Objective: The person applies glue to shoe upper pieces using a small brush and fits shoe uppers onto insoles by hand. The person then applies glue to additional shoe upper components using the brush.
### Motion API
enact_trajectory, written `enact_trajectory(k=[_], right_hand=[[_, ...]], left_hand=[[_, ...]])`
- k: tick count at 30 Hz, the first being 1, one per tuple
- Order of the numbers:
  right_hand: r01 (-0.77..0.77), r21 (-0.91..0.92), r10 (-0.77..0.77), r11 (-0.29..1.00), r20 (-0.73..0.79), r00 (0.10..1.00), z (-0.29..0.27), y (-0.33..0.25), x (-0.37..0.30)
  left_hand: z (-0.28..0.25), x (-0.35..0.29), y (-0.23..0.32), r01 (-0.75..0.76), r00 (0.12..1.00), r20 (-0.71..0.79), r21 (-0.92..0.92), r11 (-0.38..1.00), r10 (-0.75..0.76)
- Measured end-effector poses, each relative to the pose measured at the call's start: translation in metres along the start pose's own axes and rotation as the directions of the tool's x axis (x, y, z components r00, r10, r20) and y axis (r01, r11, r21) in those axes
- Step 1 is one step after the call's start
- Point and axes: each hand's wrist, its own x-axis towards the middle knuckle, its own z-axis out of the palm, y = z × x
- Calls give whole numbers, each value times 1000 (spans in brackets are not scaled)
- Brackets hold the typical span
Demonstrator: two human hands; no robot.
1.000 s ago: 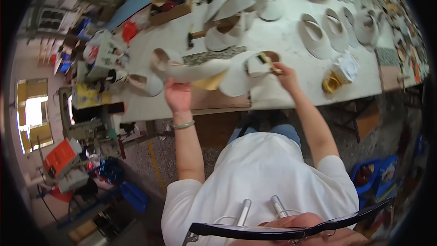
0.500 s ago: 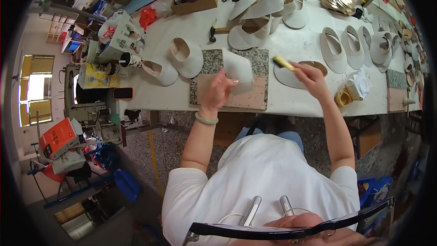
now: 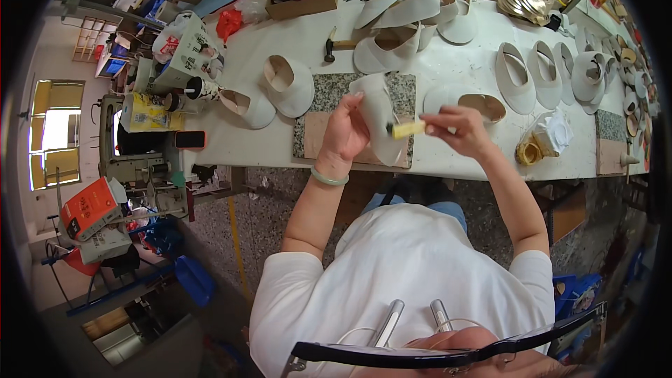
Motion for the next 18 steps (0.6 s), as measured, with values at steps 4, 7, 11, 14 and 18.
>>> enact_trajectory(k=[4, 7, 11, 14, 18], right_hand=[[-111, 226, 100, 968, 59, 993, 16, 28, -22], [-472, 705, 373, 530, 306, 876, 43, 20, -13], [-509, 691, 410, 514, 324, 853, 97, 35, -13], [-563, 684, 567, 464, 258, 782, 120, 38, -8], [-599, 175, 584, 782, 133, 801, 125, 31, -8]], left_hand=[[-9, 9, 7, 58, 997, 68, -236, 970, -43], [-31, 22, -2, 117, 990, 123, -370, 922, -76], [-43, 30, -15, 38, 999, 13, -229, 973, -36], [-62, 0, -69, -92, 995, 62, 228, 969, 79], [-104, -26, -136, 57, 947, -309, 437, 897, 91]])
